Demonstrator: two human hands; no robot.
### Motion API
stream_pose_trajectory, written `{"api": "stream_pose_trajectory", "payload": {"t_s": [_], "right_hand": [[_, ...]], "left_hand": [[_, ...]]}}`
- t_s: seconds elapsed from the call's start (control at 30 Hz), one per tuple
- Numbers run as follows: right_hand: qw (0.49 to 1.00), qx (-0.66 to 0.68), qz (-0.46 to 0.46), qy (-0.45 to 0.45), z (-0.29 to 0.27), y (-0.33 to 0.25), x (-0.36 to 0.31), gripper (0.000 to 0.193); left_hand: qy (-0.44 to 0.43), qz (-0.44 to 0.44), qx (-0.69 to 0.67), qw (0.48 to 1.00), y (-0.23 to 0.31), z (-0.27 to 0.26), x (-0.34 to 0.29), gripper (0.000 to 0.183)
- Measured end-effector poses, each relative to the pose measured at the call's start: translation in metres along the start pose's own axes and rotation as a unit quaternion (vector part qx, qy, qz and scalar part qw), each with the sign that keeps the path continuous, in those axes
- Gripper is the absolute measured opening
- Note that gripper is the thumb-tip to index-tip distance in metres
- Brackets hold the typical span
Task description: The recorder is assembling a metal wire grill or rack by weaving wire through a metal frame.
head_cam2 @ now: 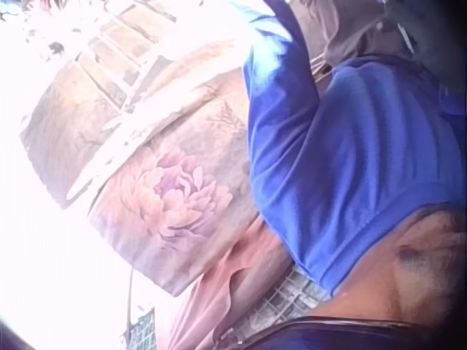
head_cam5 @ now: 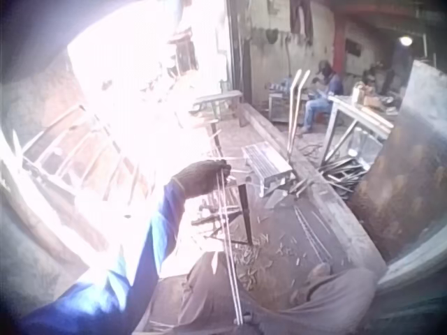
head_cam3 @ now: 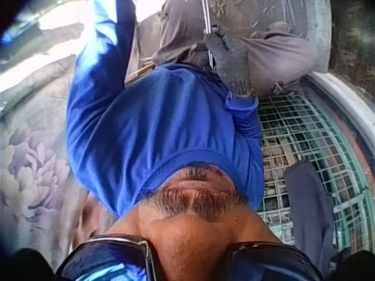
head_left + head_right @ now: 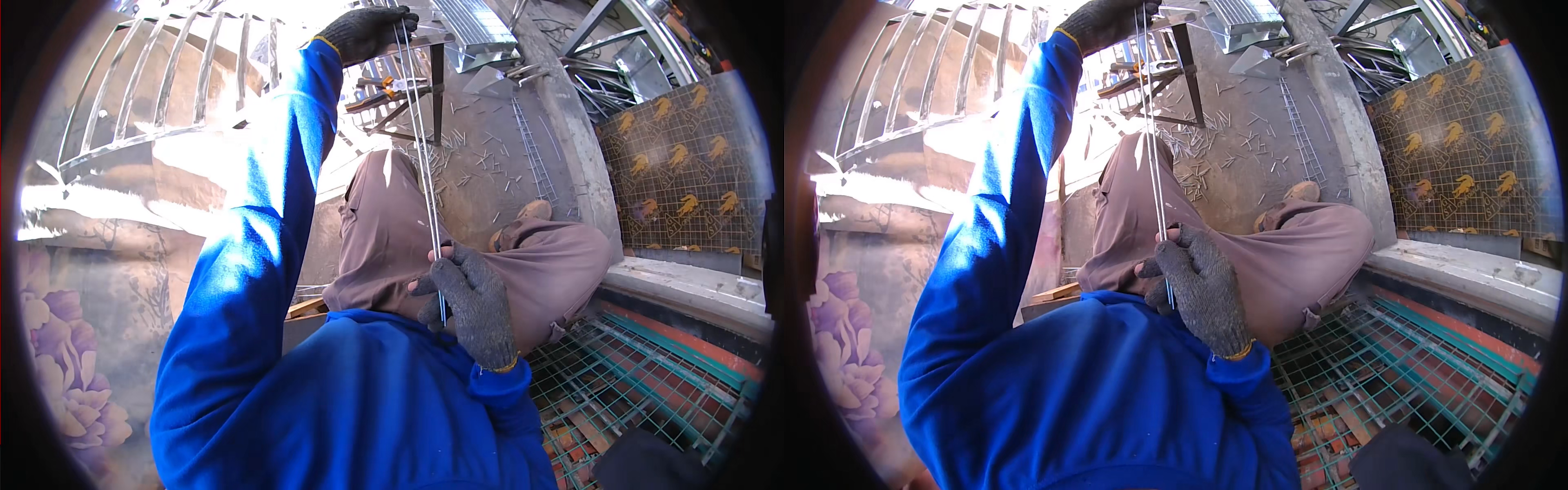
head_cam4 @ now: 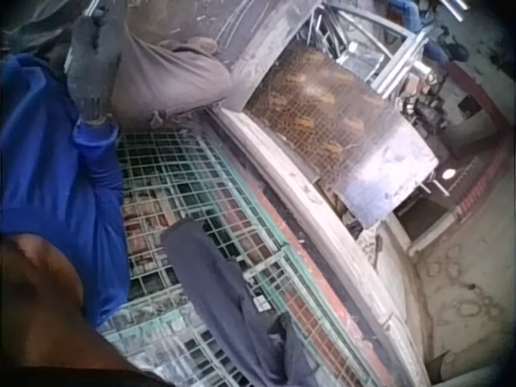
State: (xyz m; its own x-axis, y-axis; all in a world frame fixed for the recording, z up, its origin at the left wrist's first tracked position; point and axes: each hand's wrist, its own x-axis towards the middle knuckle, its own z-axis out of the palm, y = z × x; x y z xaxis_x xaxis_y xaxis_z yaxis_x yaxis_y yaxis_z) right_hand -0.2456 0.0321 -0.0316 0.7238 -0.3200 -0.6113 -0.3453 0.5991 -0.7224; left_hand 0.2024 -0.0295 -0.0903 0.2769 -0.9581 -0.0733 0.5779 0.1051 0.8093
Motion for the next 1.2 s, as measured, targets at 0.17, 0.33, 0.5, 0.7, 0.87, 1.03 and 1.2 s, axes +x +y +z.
{"api": "stream_pose_trajectory", "payload": {"t_s": [0.17, 0.33, 0.5, 0.7, 0.87, 1.03, 1.2], "right_hand": [[1.000, 0.011, 0.004, 0.007, -0.002, 0.001, 0.004, 0.022], [0.999, 0.032, 0.029, 0.004, -0.007, 0.007, 0.007, 0.021], [0.997, 0.041, 0.057, -0.006, -0.005, 0.002, 0.012, 0.022], [0.999, 0.011, 0.047, -0.025, -0.009, 0.003, 0.015, 0.020], [1.000, 0.005, 0.008, -0.025, -0.008, 0.012, 0.018, 0.024], [1.000, 0.001, -0.002, -0.014, -0.009, 0.009, 0.018, 0.027], [1.000, -0.002, -0.006, -0.022, -0.006, 0.011, 0.016, 0.028]], "left_hand": [[-0.032, 0.013, 0.007, 0.999, -0.005, 0.004, -0.001, 0.012], [-0.036, -0.002, -0.002, 0.999, -0.005, -0.011, 0.007, 0.012], [0.025, -0.022, 0.013, 0.999, -0.006, -0.006, 0.001, 0.017], [0.017, -0.025, 0.031, 0.999, -0.005, -0.003, 0.003, 0.015], [0.004, -0.025, 0.035, 0.999, -0.006, -0.014, 0.006, 0.016], [0.029, -0.015, 0.045, 0.998, -0.009, -0.004, 0.008, 0.017], [0.032, -0.040, 0.022, 0.998, -0.008, -0.019, 0.009, 0.017]]}}
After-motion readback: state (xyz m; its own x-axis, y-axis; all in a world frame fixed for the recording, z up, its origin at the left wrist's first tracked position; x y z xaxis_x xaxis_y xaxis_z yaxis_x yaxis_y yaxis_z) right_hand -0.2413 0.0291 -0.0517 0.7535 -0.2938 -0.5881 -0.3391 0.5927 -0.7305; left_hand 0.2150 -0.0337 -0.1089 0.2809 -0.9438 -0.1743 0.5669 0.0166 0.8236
